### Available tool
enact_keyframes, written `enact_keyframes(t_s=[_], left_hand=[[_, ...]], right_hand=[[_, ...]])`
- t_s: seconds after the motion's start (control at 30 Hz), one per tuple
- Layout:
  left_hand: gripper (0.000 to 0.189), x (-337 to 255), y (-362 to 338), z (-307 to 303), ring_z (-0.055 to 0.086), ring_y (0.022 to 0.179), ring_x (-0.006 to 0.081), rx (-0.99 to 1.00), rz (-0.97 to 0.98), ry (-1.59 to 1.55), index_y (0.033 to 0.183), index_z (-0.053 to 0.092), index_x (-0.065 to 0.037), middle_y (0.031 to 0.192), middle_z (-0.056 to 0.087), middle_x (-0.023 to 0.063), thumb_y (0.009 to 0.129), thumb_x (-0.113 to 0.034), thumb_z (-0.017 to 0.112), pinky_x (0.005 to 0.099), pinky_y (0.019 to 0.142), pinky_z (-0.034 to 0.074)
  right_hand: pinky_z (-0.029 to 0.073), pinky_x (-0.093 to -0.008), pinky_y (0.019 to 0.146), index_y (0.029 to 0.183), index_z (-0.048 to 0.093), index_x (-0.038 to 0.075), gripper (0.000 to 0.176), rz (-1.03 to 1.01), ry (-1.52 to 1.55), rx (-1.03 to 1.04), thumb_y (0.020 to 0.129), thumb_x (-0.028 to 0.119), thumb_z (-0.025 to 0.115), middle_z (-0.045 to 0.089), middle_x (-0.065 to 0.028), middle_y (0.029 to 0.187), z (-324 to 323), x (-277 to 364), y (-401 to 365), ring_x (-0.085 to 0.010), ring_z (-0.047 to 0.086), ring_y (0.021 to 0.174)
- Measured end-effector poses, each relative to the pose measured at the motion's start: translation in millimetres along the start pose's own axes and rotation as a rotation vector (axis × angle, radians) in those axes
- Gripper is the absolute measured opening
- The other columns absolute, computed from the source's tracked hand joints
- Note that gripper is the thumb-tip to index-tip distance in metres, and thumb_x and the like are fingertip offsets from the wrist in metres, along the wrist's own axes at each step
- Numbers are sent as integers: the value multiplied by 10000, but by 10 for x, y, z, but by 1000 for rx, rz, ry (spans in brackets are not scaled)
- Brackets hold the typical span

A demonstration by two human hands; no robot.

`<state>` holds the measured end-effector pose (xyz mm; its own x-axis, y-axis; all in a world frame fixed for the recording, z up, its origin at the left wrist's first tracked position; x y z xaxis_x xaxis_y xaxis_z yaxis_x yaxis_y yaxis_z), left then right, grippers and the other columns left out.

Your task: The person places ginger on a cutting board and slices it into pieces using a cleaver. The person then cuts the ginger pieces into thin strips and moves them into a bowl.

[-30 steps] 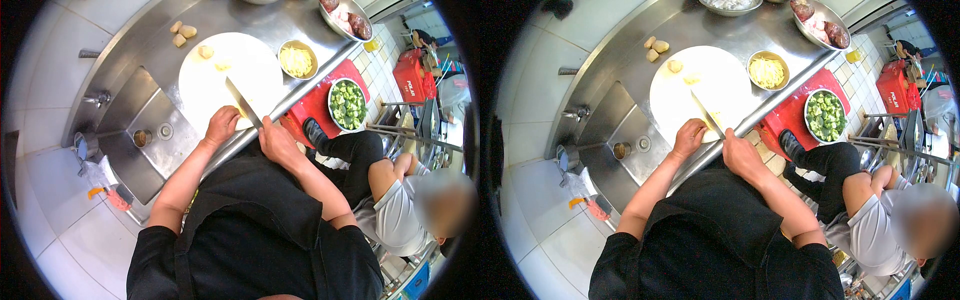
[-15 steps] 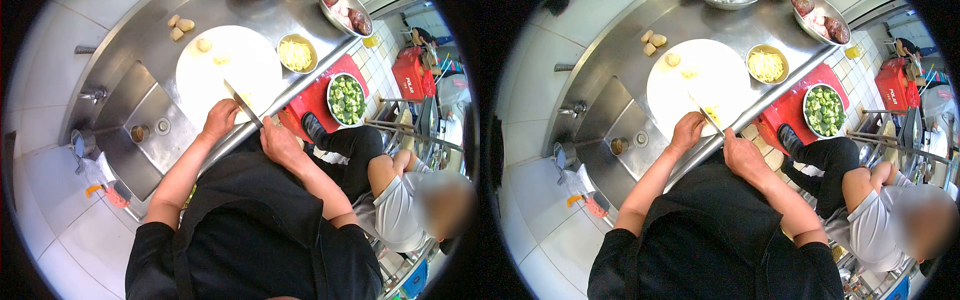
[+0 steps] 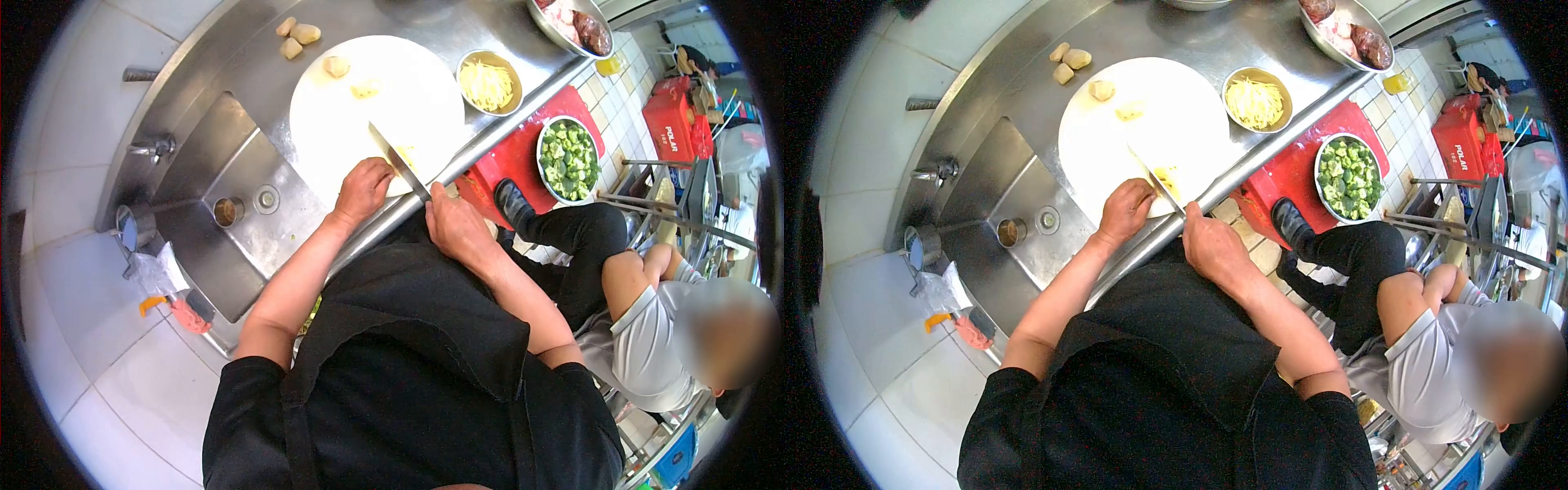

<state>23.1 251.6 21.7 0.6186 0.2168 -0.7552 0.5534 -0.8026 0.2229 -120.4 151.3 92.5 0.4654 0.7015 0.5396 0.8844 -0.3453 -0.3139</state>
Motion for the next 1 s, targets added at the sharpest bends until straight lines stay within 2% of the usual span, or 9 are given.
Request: enact_keyframes(t_s=[0.17, 0.23, 0.43, 0.57, 0.67, 0.87, 0.93, 0.97, 1.0], left_hand=[[134, 0, -3, -26, 725, 1040, 321, -25, -6, -30, 1046, 758, -45, 1089, 759, 112, 947, -135, 757, 412, 909, 599], [176, -54, -14, -41, 738, 1012, 291, -65, 99, 24, 1068, 751, -44, 1092, 762, 107, 928, -142, 792, 378, 873, 604], [166, -111, -42, -28, 738, 1012, 283, -94, 126, 64, 1047, 748, -54, 1077, 763, 101, 913, -134, 803, 387, 879, 604], [189, -160, -16, -20, 736, 1015, 295, -113, 162, 52, 1046, 739, -45, 1084, 756, 108, 903, -145, 812, 386, 879, 603], [209, -102, 13, 21, 708, 1073, 327, -90, 87, 13, 1025, 737, -36, 1169, 740, 134, 904, -197, 792, 417, 934, 582], [330, -74, 64, 65, 668, 1184, 377, -13, 1, 4, 1133, 701, -17, 1266, 701, 178, 902, -232, 799, 462, 1026, 538], [429, -4, 81, 117, 648, 1231, 367, 84, -141, -9, 1255, 665, -19, 1302, 678, 188, 912, -239, 797, 455, 1048, 526], [429, -6, 86, 119, 648, 1231, 367, 85, -140, -9, 1255, 665, -19, 1302, 678, 188, 912, -239, 797, 455, 1048, 526], [474, -37, 95, 107, 664, 1166, 351, 59, -94, 15, 1300, 640, -22, 1284, 672, 182, 905, -224, 808, 444, 1014, 544]], right_hand=[[522, -648, 730, 1119, 482, -35, 212, -21, 26, -36, 1055, 154, 553, 673, -330, 772, 23, -47, -12, -549, 682, 786], [521, -650, 738, 1123, 483, -33, 213, -19, 30, -34, 1056, 157, 552, 672, -332, 777, -2, -31, -5, -553, 681, 792], [500, -671, 769, 1160, 494, -8, 221, 63, 57, 17, 1066, 187, 542, 674, -357, 815, -92, -39, 7, -574, 670, 829], [486, -680, 775, 1168, 497, -6, 238, 68, 58, 12, 1072, 208, 539, 676, -365, 828, -181, -21, -9, -579, 668, 846], [494, -677, 768, 1172, 488, -6, 233, 59, 47, 2, 1071, 199, 535, 675, -362, 817, -205, -34, -7, -570, 675, 834], [507, -673, 774, 1163, 495, -13, 225, 103, 71, -21, 1071, 189, 532, 676, -366, 814, -290, -81, -25, -566, 684, 846], [505, -674, 778, 1162, 499, -14, 226, 109, 90, -49, 1070, 190, 533, 675, -367, 813, -322, -130, -39, -570, 682, 853], [500, -674, 784, 1167, 500, -15, 229, 112, 97, -59, 1069, 189, 536, 675, -370, 826, -315, -177, -46, -574, 679, 862], [496, -674, 791, 1172, 500, -16, 232, 115, 104, -70, 1069, 188, 539, 675, -372, 838, -314, -217, -56, -578, 676, 870]])
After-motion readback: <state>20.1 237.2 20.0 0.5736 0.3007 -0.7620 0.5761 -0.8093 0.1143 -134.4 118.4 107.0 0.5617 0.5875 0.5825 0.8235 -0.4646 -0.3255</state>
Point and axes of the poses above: each hand's wrist, its own y-axis towards the middle knuckle, its own z-axis out of the palm, x = y × z, the point moved 9 cm from there along y, towards the middle knuckle
